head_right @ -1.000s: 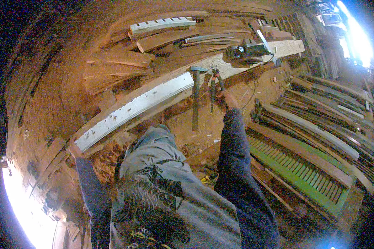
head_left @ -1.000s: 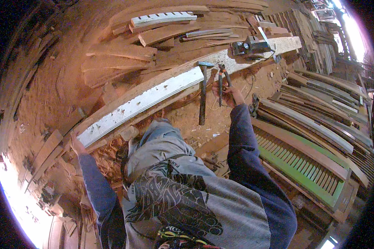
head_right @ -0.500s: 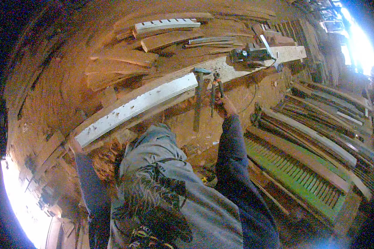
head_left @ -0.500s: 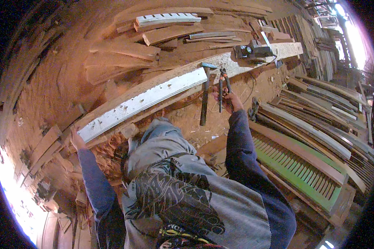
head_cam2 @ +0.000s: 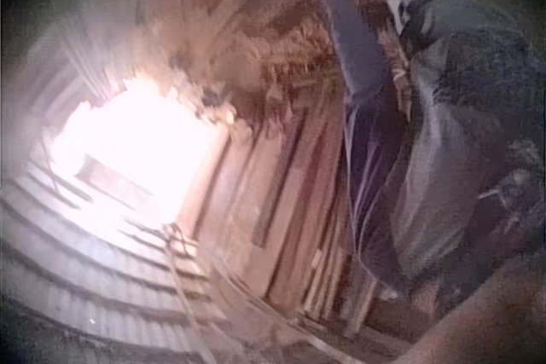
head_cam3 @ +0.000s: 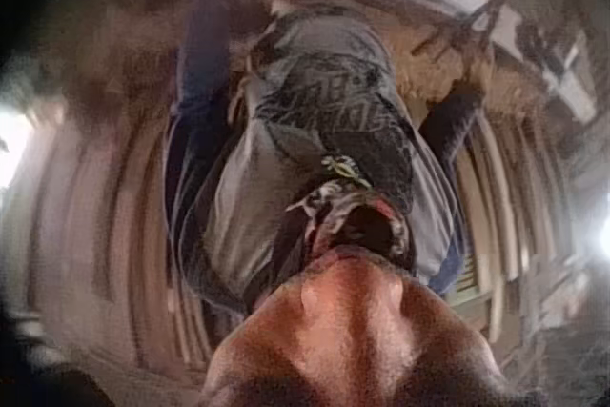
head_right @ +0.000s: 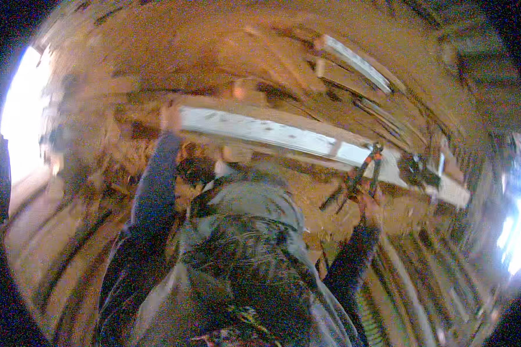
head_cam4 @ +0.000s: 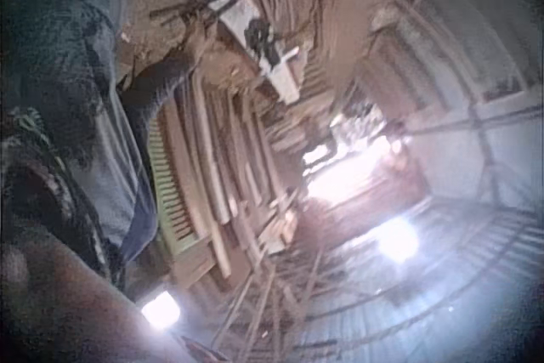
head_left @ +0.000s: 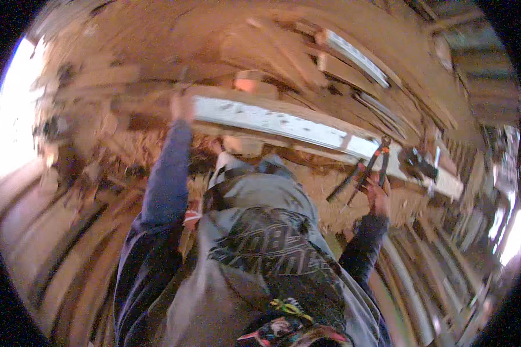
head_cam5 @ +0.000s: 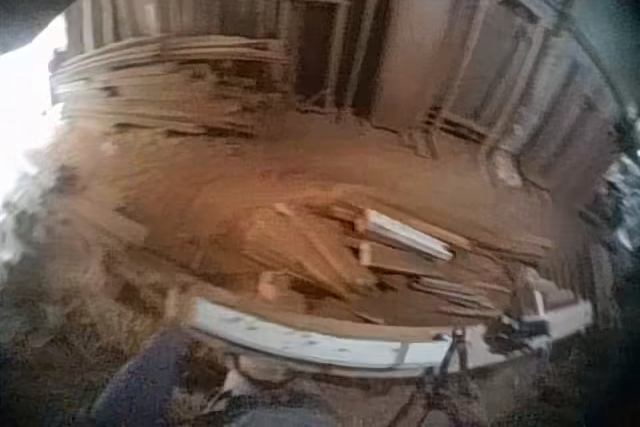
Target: The person hammers nails into a long white wooden plank using a hammer. They repeatedly position the plank, place nails, and strike them to secure the plank to a workbench in a cluttered workshop.
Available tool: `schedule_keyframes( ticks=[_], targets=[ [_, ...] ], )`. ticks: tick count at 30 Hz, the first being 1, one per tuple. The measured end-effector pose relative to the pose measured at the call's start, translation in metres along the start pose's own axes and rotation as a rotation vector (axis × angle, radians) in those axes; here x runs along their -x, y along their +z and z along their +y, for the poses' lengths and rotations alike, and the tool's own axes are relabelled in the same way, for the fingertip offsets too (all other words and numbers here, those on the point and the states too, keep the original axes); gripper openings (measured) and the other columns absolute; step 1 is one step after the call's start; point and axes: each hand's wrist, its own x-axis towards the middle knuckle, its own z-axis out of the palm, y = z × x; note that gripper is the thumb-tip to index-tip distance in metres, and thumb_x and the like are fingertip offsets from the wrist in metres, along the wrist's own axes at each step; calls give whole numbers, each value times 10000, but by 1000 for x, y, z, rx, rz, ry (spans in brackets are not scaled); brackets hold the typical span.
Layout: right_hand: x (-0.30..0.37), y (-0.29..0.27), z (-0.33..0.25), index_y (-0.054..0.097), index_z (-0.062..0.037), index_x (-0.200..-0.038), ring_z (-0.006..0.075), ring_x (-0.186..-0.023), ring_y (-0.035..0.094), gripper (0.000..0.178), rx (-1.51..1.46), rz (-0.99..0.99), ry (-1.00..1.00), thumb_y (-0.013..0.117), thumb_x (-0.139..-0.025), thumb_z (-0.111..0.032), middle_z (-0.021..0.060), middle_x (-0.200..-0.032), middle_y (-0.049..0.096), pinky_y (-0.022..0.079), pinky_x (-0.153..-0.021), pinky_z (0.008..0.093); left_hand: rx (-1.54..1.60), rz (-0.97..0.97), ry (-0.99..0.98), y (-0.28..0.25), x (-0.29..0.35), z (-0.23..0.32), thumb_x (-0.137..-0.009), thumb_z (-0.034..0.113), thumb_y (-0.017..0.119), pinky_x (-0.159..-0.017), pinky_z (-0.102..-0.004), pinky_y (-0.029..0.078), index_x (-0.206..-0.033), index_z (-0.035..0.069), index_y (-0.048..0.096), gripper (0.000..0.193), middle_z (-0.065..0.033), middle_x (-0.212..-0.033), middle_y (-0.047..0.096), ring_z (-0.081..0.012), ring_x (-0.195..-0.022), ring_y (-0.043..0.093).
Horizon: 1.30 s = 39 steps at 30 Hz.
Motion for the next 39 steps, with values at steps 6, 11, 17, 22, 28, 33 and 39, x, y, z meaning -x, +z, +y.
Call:
schedule_keyframes(
  ticks=[6,11,17,22,28,33,39],
  targets=[
    [-43,157,-43,484,-45,-1271,255,-994,628,459,925,-274,-69,494,-811,-39,125,-1136,596,492,-870,361,-293,47,-15,5,42,94,-840,375,650,-868,-418,500,-1079,-1,664,446,-224,-976,694,-375,-949,659],
    [-79,280,-61,531,-19,-1180,382,-930,621,393,1420,-636,-164,534,-791,-77,231,-970,625,482,-836,447,-117,-21,-202,-9,50,131,-829,437,620,-923,-460,475,-1070,-19,661,518,-252,-1112,653,-416,-1075,604],
    [-87,364,-66,496,11,-1131,457,-879,617,321,1971,-771,-324,527,-822,-70,255,-973,648,474,-744,547,-113,-115,-306,-11,50,135,-841,497,572,-941,-496,465,-1118,-29,625,597,-258,-1211,587,-422,-1119,577],
    [-81,413,-81,581,-21,-1035,387,-792,690,419,2355,-770,-415,725,-655,-121,213,-863,688,551,-672,517,-132,-208,-290,-13,50,135,-862,502,552,-936,-516,465,-1140,-6,602,582,-234,-1228,562,-434,-1108,576],
    [-89,463,-81,640,32,-897,379,-776,697,275,2389,-963,-166,659,-651,-92,233,-797,679,564,-664,497,-77,-213,-283,-13,49,138,-869,460,546,-931,-528,465,-1168,8,585,543,-228,-1259,534,-444,-1099,578],
    [-105,490,-77,672,49,-703,406,-710,690,146,2400,-1182,-39,610,-617,-51,248,-761,671,562,-595,487,-31,-186,-256,-10,49,137,-865,439,547,-931,-536,462,-1161,10,591,523,-240,-1244,534,-443,-1095,579],
    [-107,479,-81,539,65,-1035,460,-848,649,347,2440,-1095,104,668,-816,-170,282,-867,652,523,-733,513,17,-203,-271,-10,48,135,-858,441,560,-936,-527,464,-1177,28,605,524,-237,-1276,526,-440,-1105,578]
  ],
)
